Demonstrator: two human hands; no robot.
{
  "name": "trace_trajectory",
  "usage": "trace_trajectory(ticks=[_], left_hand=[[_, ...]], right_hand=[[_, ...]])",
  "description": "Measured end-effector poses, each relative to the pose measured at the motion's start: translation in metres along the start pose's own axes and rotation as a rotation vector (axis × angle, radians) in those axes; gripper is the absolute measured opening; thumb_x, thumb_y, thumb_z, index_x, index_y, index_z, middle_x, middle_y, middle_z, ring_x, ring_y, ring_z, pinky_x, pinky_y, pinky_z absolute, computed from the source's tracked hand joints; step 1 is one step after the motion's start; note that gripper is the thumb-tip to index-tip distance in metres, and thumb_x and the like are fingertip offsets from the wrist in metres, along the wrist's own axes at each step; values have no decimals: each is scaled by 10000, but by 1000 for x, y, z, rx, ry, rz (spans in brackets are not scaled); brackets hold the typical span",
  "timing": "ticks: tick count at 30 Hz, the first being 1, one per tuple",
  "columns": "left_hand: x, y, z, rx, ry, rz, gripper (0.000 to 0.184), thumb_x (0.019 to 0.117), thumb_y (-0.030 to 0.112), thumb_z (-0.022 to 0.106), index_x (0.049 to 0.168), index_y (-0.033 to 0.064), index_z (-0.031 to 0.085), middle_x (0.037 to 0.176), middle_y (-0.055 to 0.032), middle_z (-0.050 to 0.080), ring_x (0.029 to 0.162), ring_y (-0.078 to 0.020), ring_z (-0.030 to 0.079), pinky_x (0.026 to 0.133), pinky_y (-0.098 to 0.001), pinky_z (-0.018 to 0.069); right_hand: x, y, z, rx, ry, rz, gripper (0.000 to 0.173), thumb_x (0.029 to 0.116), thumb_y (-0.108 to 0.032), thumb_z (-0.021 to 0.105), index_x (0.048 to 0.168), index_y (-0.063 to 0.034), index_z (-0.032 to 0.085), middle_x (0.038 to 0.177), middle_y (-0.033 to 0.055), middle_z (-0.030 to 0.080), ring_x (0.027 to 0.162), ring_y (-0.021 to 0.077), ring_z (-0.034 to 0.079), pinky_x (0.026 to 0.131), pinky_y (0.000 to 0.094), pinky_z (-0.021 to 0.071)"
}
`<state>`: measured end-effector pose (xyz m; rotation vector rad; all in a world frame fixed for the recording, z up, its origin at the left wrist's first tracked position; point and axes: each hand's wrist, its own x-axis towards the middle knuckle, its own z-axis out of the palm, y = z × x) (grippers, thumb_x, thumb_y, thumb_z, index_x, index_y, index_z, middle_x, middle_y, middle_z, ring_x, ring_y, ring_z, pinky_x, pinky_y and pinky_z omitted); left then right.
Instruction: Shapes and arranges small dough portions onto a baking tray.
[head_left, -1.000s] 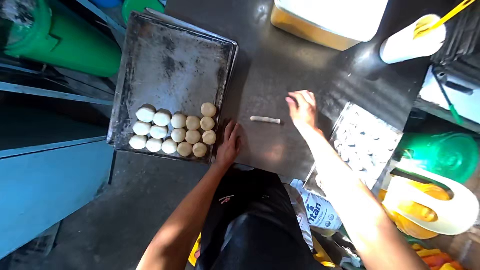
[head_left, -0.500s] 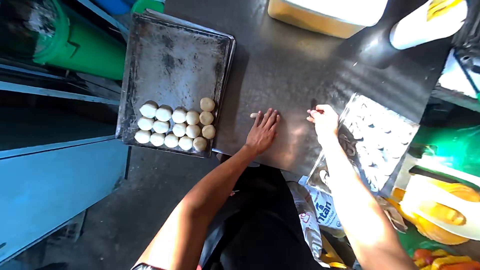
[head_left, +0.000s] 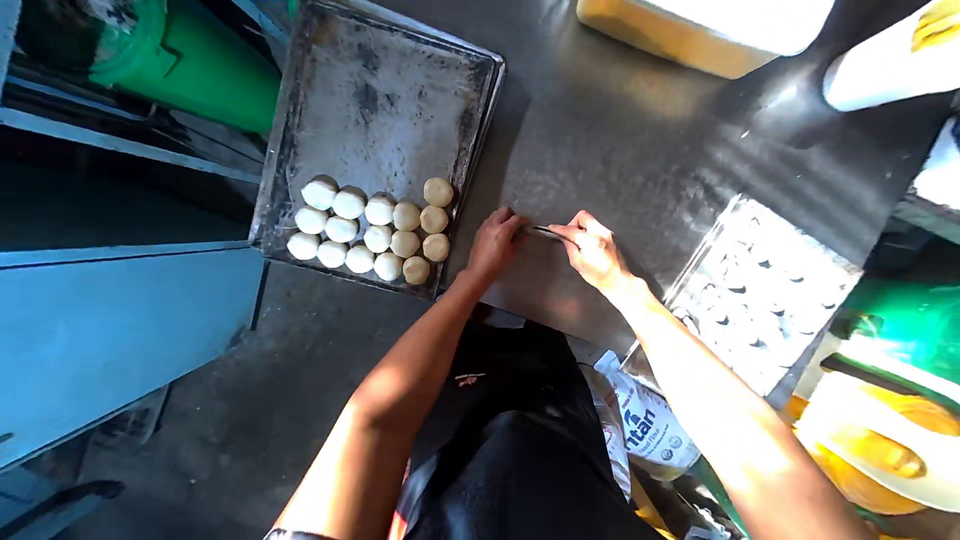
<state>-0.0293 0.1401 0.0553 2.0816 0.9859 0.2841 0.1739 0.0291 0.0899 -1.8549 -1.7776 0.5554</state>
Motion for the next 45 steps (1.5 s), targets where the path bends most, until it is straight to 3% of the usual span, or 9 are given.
trace_trajectory(ticks=[13,28,30,33,35,39,41,43,45], left_hand=[[11,-3,-6,18,-82,10,165,975,137,652,1094,136,766,1086,-77,669,1016,-220,670,927,-416,576],[14,4,-8,25,-88,-47,158,930,163,694,1061,114,767,1086,-95,660,992,-232,672,903,-428,582],[15,10,-7,52,-96,-92,247,894,233,700,1108,117,742,1130,-107,656,1005,-250,675,887,-461,591],[20,23,-4,131,-79,-147,368,966,444,643,1164,143,723,1149,-115,654,1006,-276,685,838,-504,597],[21,34,1,169,-76,-183,306,936,388,717,1120,145,740,1212,-134,636,1119,-315,647,882,-514,589],[17,53,7,163,-106,-136,149,928,199,717,1029,90,731,1211,-148,630,1205,-363,579,924,-519,573],[4,71,-2,-19,-100,-48,137,971,153,687,1071,64,713,1157,-141,672,1147,-329,618,959,-502,546],[-11,91,-2,-165,-153,14,153,1010,193,647,1118,92,687,1125,-99,689,1009,-230,687,866,-444,599],[-17,117,12,-267,-229,65,158,1015,206,638,1105,86,691,1060,-73,704,902,-174,699,787,-404,614]], right_hand=[[27,-9,-1,-193,-217,-35,394,918,-37,575,1196,-238,768,1016,136,643,700,262,650,570,449,542],[-36,31,-42,-259,-196,131,330,948,-67,576,1168,-208,778,995,109,636,765,246,648,622,428,555],[-39,31,-43,-221,-154,164,325,948,-70,581,1158,-211,784,979,91,645,802,229,650,661,425,559],[-39,31,-45,-54,41,257,231,973,-119,641,1138,-172,793,954,75,676,816,181,657,736,373,574],[-42,36,-43,-24,182,358,206,997,-190,652,1157,-164,779,1007,79,699,870,181,683,787,380,593],[-56,40,-35,-185,300,502,310,1042,-241,551,1291,-155,715,1368,68,646,1331,272,543,1127,466,436],[-61,18,-27,-111,401,516,294,1017,-212,599,1261,-97,715,1310,113,649,1239,255,601,1069,433,497],[-70,-7,-10,140,403,585,300,978,-186,666,1247,-59,702,1203,127,689,1069,212,685,946,399,586],[-82,-23,9,446,447,603,307,940,-77,698,1242,-27,681,1154,118,729,1019,181,720,921,383,611]])
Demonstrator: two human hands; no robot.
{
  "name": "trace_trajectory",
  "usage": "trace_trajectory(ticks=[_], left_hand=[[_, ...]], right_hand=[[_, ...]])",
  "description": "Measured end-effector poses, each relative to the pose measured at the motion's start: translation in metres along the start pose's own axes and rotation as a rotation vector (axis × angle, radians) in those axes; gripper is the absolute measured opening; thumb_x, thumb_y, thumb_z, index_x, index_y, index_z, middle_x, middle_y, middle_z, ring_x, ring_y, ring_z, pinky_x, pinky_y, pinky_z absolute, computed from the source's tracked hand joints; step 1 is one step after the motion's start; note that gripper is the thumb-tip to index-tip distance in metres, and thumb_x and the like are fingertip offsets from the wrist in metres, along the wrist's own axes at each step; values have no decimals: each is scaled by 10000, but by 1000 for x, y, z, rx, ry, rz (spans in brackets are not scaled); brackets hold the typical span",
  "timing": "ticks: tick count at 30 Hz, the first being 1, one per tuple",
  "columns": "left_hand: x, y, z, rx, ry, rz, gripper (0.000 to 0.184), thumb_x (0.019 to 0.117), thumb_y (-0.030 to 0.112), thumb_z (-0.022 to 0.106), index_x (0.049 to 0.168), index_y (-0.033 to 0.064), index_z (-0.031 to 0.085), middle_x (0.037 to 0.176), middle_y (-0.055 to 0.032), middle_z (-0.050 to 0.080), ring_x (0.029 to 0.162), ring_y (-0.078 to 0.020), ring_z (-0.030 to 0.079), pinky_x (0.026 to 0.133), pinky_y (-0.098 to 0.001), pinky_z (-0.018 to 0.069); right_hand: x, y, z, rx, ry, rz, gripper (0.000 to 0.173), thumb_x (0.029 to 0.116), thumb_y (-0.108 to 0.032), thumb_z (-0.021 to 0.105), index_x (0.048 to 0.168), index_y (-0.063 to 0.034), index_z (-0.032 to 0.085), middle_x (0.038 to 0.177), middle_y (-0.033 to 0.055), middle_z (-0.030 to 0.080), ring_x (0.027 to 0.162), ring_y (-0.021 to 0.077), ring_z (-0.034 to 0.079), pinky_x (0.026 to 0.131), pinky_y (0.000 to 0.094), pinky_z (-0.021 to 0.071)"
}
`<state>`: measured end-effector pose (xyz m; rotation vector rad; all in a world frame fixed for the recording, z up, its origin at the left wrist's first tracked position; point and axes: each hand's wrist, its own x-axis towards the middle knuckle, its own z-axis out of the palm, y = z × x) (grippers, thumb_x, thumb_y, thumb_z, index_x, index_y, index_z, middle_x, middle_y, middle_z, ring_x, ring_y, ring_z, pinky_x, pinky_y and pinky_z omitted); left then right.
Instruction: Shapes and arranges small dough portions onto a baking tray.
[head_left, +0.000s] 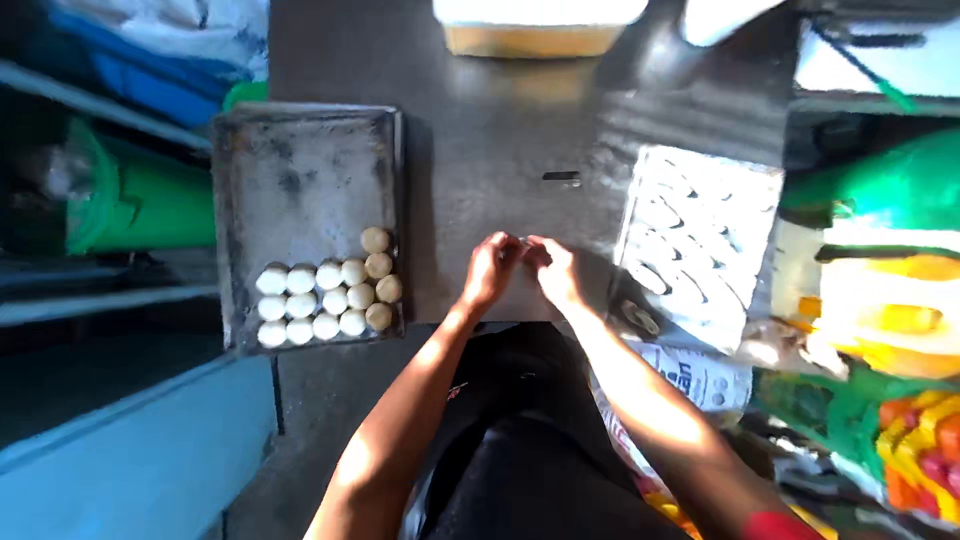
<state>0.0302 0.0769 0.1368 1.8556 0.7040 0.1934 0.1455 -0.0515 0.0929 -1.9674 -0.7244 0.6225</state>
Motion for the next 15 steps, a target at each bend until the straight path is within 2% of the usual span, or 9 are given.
trace_trajectory(ticks=[3,4,5,8,10,11,12,13,15], left_hand=[[-3,34,40,-14,-86,71,135,1003,206,656,1087,116,711,1045,-7,720,913,-101,703,803,-348,624],[-7,42,53,-19,-91,89,132,998,198,661,1087,113,710,1030,-7,719,894,-100,703,783,-339,624],[-10,50,66,-31,-90,101,128,996,187,664,1088,106,701,1012,-7,718,866,-100,707,756,-328,630],[-13,72,108,-83,-145,91,147,989,173,674,1100,78,685,964,-21,727,815,-107,714,733,-319,635],[-14,86,141,-117,-274,63,166,991,178,670,1115,69,686,954,-30,741,800,-121,722,733,-327,637],[-14,91,159,-157,-353,41,169,997,171,658,1120,58,681,948,-44,737,785,-139,719,726,-338,634],[-13,95,179,-204,-422,12,173,1001,168,649,1117,42,678,931,-63,729,763,-158,710,714,-353,627],[-11,98,199,-240,-477,-25,180,1003,169,648,1113,30,680,920,-76,729,741,-169,705,701,-358,623],[-6,101,235,-227,-577,-90,210,1005,186,651,1129,20,681,935,-92,732,720,-175,698,688,-360,619]], right_hand=[[-24,10,-12,300,71,173,258,899,-38,717,1157,-56,712,1020,82,751,895,158,725,824,386,626],[-34,13,-26,361,101,205,249,918,-51,700,1165,-69,709,998,75,755,872,158,728,806,383,629],[-46,16,-44,491,125,257,265,951,-54,653,1214,-59,685,1013,95,748,878,182,725,810,393,625],[-85,20,-110,1027,190,512,365,1020,-138,527,1375,-73,580,1179,156,700,1032,279,691,910,472,587],[-113,30,-143,1212,304,517,344,1054,-207,481,1318,-29,610,1126,174,702,1021,306,688,929,535,573],[-128,39,-157,1196,322,459,349,1075,-216,432,1304,-18,603,1125,168,702,1034,297,688,954,538,565],[-142,52,-170,1092,328,402,336,1083,-209,426,1307,-33,604,1136,132,699,1027,252,680,953,491,566],[-153,67,-182,935,330,355,312,1065,-180,477,1321,-54,604,1159,108,697,1027,220,678,944,447,573],[-168,91,-209,613,368,307,371,952,-87,666,1320,-84,614,1192,102,698,1041,210,688,910,415,597]])
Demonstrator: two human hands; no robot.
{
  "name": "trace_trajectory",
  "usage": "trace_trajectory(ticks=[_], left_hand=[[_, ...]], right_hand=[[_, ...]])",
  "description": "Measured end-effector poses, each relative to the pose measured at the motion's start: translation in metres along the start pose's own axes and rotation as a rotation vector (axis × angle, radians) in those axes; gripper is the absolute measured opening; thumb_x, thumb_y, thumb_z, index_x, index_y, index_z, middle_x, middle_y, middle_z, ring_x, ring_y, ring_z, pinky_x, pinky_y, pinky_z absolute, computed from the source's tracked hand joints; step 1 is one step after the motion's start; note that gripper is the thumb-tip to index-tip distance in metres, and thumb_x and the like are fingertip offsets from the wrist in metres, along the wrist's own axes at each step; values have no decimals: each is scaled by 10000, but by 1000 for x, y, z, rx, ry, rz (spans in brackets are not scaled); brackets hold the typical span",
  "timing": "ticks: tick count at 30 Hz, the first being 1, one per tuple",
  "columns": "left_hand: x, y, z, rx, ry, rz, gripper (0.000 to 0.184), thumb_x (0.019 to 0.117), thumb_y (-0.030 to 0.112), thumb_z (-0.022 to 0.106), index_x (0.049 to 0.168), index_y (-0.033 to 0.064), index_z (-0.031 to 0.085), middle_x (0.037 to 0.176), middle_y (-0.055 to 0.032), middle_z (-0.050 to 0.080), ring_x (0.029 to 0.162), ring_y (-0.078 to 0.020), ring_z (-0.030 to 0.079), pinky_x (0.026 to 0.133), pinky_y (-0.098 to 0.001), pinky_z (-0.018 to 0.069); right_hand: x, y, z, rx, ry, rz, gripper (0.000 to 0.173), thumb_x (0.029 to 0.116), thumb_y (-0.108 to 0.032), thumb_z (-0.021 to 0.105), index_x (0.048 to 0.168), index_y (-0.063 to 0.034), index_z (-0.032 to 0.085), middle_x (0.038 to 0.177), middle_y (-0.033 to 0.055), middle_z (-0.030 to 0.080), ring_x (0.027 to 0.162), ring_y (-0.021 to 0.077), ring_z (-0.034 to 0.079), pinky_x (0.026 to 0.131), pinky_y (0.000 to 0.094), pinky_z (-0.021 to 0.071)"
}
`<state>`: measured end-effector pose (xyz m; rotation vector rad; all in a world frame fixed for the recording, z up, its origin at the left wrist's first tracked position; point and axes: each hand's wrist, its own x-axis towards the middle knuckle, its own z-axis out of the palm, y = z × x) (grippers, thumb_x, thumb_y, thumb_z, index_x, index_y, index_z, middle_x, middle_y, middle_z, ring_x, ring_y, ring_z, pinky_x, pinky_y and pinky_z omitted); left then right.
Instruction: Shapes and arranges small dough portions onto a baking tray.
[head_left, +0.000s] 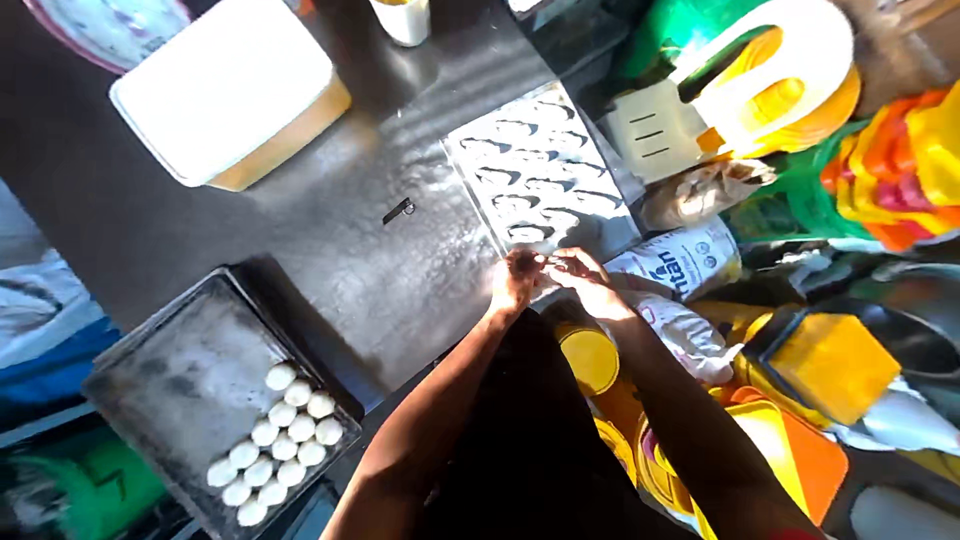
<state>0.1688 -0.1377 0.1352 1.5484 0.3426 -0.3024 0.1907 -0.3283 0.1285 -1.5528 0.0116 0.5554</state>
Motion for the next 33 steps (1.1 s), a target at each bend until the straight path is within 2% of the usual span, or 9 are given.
trace_trajectory(ticks=[2,5,10,13,18,23,27,30,33], left_hand=[[18,3,19,107,-82,-60,238,1002,205,661,1162,30,682,982,-112,730,769,-196,715,731,-398,627],[33,7,34,302,-126,-72,259,984,252,695,1174,76,694,1077,-132,721,897,-254,721,826,-477,612],[56,2,48,748,-61,179,183,994,145,635,1152,68,685,1226,-153,641,1086,-302,666,922,-485,582],[69,-18,48,1126,-89,283,196,953,105,638,1131,114,720,1311,-106,626,1165,-315,632,800,-511,600],[53,-17,19,1094,-61,326,302,965,166,633,1252,185,727,1491,-99,542,1274,-312,594,885,-483,590],[-51,-25,-138,938,543,153,245,1002,291,612,1206,230,734,1322,-38,638,1166,-238,620,905,-446,549],[-196,-72,-291,901,1112,-368,374,1027,386,540,1319,189,665,1321,-148,631,1245,-385,576,965,-628,489],[-252,-102,-343,710,1195,-584,405,1006,448,559,1260,164,698,1296,-167,645,1281,-440,525,1025,-712,390],[-263,-87,-338,615,1164,-386,244,979,282,647,1151,132,734,1178,-126,704,1223,-399,569,1024,-687,402]], right_hand=[[9,1,-32,-388,84,-58,531,866,12,701,1378,-78,592,1215,121,694,1045,206,695,898,410,600],[22,6,-65,-718,169,-34,399,894,-6,697,1287,-64,659,1157,131,733,1002,239,726,901,486,598],[45,10,-81,-835,141,-31,191,930,-97,700,1117,-67,722,1045,140,738,923,275,723,850,536,591],[55,28,-89,-968,106,-62,182,952,-252,713,1042,-98,747,1061,121,701,1012,269,679,894,508,570],[55,34,-97,-1065,37,-149,214,966,-174,630,1075,-39,755,1069,186,728,1068,331,683,970,520,541],[36,-42,-10,-1366,-34,-154,341,993,-112,568,1313,-58,672,1335,244,627,1243,444,597,1026,642,469],[29,-72,75,-1232,-91,-374,277,1000,-125,563,1193,-4,720,1165,266,694,1071,449,670,932,642,506],[24,-76,164,-1053,-257,-417,280,1024,-145,555,1208,-17,722,1151,213,719,1031,326,708,949,502,561],[14,-65,267,-826,-463,-490,272,1004,-161,601,1227,-64,723,1186,122,724,1000,169,721,897,340,600]])
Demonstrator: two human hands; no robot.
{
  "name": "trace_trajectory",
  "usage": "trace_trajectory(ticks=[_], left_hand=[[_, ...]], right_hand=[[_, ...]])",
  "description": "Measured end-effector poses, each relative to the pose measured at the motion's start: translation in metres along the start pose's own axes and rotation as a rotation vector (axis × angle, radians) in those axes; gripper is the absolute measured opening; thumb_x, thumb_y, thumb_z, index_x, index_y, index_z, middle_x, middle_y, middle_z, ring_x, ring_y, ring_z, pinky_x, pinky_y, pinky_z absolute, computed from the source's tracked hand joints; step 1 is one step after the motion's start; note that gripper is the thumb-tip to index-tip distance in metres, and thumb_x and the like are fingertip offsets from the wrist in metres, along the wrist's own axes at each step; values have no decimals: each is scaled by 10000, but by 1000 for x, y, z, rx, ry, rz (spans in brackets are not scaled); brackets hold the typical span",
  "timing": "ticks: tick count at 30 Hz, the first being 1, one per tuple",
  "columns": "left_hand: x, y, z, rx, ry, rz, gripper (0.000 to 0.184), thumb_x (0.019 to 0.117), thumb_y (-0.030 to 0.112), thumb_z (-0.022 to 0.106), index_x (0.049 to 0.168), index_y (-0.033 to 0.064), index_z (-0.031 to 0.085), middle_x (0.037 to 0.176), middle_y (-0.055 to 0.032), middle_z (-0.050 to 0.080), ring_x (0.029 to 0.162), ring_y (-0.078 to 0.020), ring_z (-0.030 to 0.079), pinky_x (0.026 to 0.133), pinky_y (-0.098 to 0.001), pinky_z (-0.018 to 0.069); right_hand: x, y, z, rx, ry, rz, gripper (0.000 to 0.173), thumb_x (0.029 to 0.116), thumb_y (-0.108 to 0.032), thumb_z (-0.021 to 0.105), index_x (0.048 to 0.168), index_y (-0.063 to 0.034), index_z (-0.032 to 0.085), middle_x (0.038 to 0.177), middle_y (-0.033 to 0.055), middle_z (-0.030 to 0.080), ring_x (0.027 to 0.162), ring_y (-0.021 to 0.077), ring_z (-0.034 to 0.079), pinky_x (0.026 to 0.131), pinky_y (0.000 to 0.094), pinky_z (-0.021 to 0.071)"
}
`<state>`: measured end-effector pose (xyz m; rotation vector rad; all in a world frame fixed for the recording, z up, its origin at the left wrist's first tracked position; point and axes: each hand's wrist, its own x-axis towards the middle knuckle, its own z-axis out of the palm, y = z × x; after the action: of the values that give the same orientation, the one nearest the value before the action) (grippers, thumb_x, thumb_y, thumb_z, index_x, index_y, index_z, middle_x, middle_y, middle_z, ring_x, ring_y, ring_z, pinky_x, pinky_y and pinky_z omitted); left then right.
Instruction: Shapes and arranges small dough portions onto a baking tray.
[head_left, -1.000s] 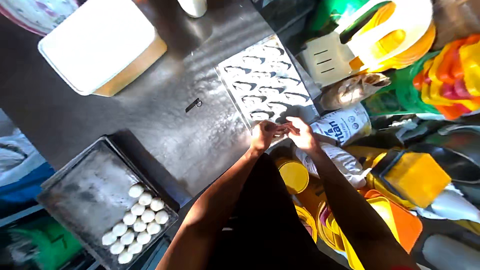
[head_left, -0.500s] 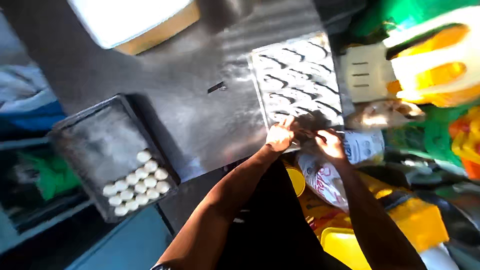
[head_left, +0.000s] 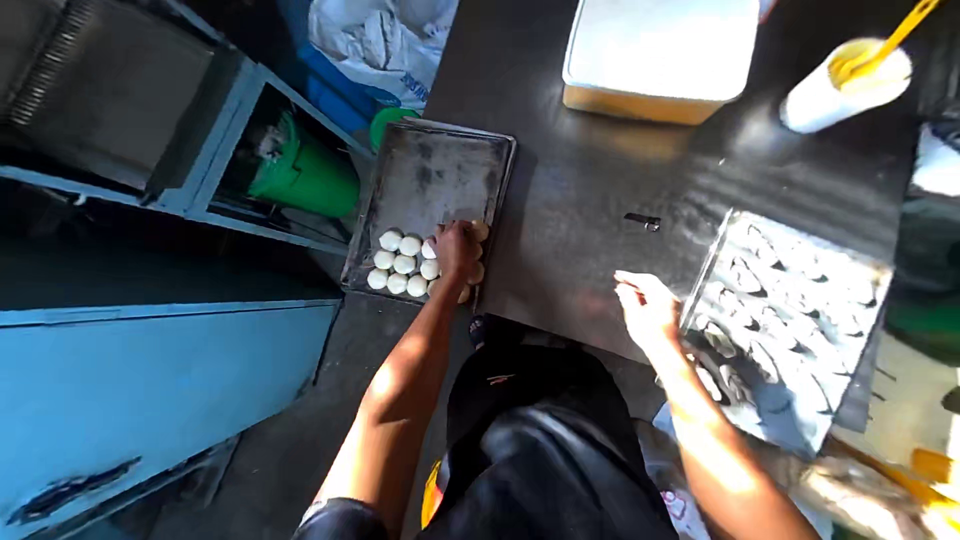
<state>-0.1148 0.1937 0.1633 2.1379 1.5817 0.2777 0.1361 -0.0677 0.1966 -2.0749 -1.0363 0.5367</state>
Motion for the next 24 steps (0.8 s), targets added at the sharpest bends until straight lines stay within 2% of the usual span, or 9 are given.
trace_trajectory(ticks=[4,6,9,11,14,16,19,22,24], left_hand=[[-47,58,-15,-315,-9,367,164,988,185,660,1121,131,738,1125,-106,672,1143,-299,604,995,-501,515],[-62,71,-3,-508,23,432,208,971,127,664,1165,134,738,1141,-73,656,1120,-220,602,972,-410,532],[-85,57,19,-547,54,294,504,997,145,618,1491,179,522,1441,-79,537,1290,-190,566,1035,-399,553],[-98,39,41,-372,-23,207,530,1011,236,604,1519,148,483,1480,-93,532,1337,-224,546,1073,-438,519],[-119,23,79,-96,-264,271,543,1041,337,527,1538,127,464,1572,-91,475,1510,-275,358,1224,-541,311],[-118,28,90,47,-337,366,564,1057,364,479,1563,118,428,1620,-91,413,1556,-297,260,1251,-593,207],[-110,51,111,146,-396,482,460,1080,316,419,1438,66,563,1649,-113,351,1571,-303,206,1265,-584,170],[-89,67,144,158,-403,578,450,1076,230,384,1433,19,557,1649,-152,334,1564,-300,230,1278,-532,184],[-100,52,164,138,-401,613,524,1093,331,361,1483,13,505,1686,-155,250,1584,-290,164,1291,-503,159]], right_hand=[[40,-53,72,240,-179,-30,627,956,-226,733,1529,-154,487,1475,81,582,1215,170,666,998,362,593],[49,-68,81,243,-134,-139,410,952,-151,720,1353,-99,652,1257,70,713,1075,142,715,941,358,611],[51,-75,70,122,133,-303,192,948,-116,721,1138,-116,745,1122,9,746,1035,90,712,917,319,612],[49,-49,75,-1,294,-374,210,957,-69,668,1155,-88,734,1259,78,686,1189,177,656,993,365,580],[14,27,103,-246,-105,-320,439,991,-133,544,1423,-89,608,1592,147,447,1510,323,363,1226,496,350],[6,40,109,-330,-142,-300,422,1004,-152,503,1400,-104,641,1563,109,501,1504,318,383,1232,490,347],[18,29,101,-336,-77,-248,438,962,-52,488,1374,-53,637,1495,119,564,1494,319,393,1217,479,371],[39,48,117,-411,-147,-258,454,961,6,509,1378,-120,638,1487,52,573,1532,306,315,1251,546,274],[25,78,123,-564,-230,-321,596,960,7,500,1512,-214,529,1622,-54,427,1586,261,185,1258,651,149]])
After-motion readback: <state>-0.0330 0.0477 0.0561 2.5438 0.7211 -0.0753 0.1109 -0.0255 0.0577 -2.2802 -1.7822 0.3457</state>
